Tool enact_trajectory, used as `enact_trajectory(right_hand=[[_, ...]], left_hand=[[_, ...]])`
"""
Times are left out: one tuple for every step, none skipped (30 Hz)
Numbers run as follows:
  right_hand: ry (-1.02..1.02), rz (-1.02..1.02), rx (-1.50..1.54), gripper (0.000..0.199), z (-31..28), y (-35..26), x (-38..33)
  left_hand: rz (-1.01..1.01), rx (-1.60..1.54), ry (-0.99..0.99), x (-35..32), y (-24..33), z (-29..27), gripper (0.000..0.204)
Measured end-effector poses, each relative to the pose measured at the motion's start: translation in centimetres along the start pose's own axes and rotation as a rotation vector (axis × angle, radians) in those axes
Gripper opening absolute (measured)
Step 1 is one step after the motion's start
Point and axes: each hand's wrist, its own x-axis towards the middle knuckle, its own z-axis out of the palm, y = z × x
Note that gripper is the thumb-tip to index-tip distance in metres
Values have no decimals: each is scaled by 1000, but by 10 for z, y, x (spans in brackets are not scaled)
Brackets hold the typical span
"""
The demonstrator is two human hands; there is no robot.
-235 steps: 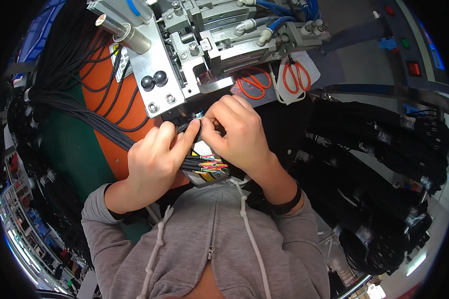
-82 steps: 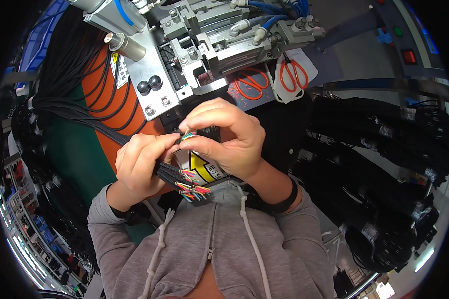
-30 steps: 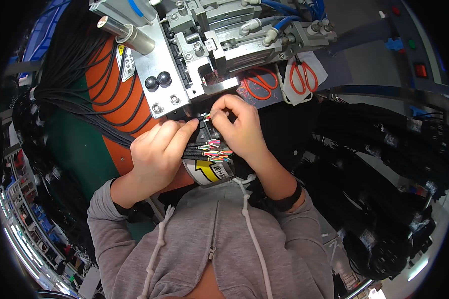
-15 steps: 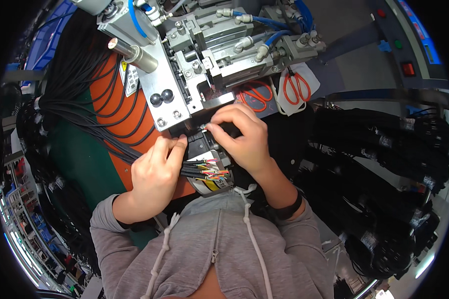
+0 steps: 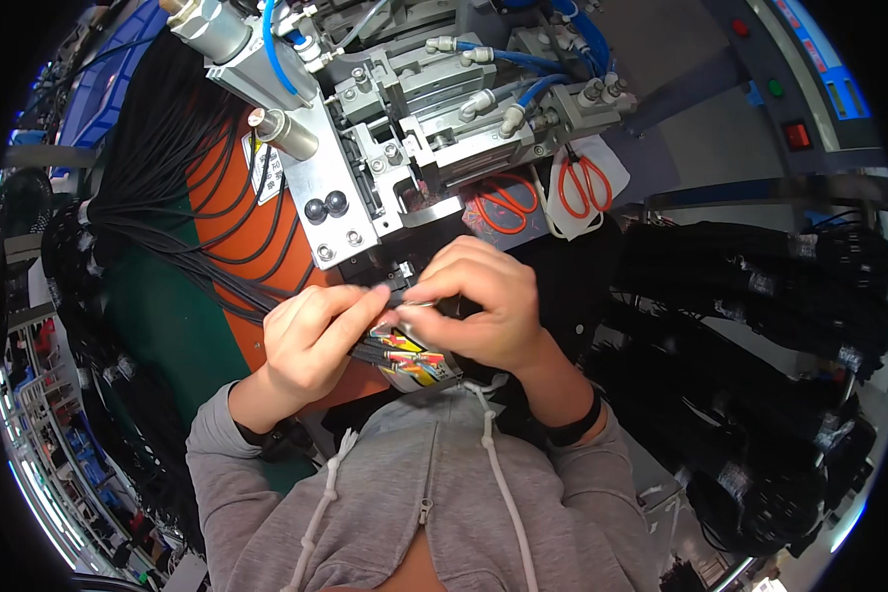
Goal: Assembling a wire harness by inserting individual wires into a connector block at an assembly station.
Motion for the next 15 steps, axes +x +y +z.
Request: enact_trajectory(right_hand=[[16,-23,5,18,3,-1,4],[30,-42,11,17,8,-3,6],[43,-61,17,16,13,-4,7],[42,-52,15,16,17,-3,8],[83,-32,137,17,21,-3,9],[124,-12,259,17,24,-2,9],[166,4,383,18,26,0,11],[166,7,383,18,24,2,12],[108,-44,292,18,22,4,14],[49,-95,201,18,19,6,16],[-10,-146,109,19,18,6,17],[-11,-144,110,19,18,6,16],[11,-107,137,19,19,5,16],[34,-70,163,19,19,5,15],[56,-33,189,19,19,4,15]], left_hand=[[-39,-66,-76,-2,-1,0,22],[-45,-71,-79,-3,0,0,22],[-52,-48,-26,-4,1,2,22],[-57,-26,29,-3,1,5,23],[-63,-4,84,-3,1,8,24],[-67,-11,83,-3,2,9,24],[-56,-2,94,-3,2,9,23],[-45,8,106,-3,2,8,23],[-33,18,119,-3,1,8,22],[-34,17,118,-3,1,8,22],[-35,4,112,-3,0,9,22],[-38,-7,106,-4,0,10,22],[-40,-19,100,-5,0,10,22],[-42,-19,100,-5,1,10,22],[-53,-26,82,-4,1,10,22]])
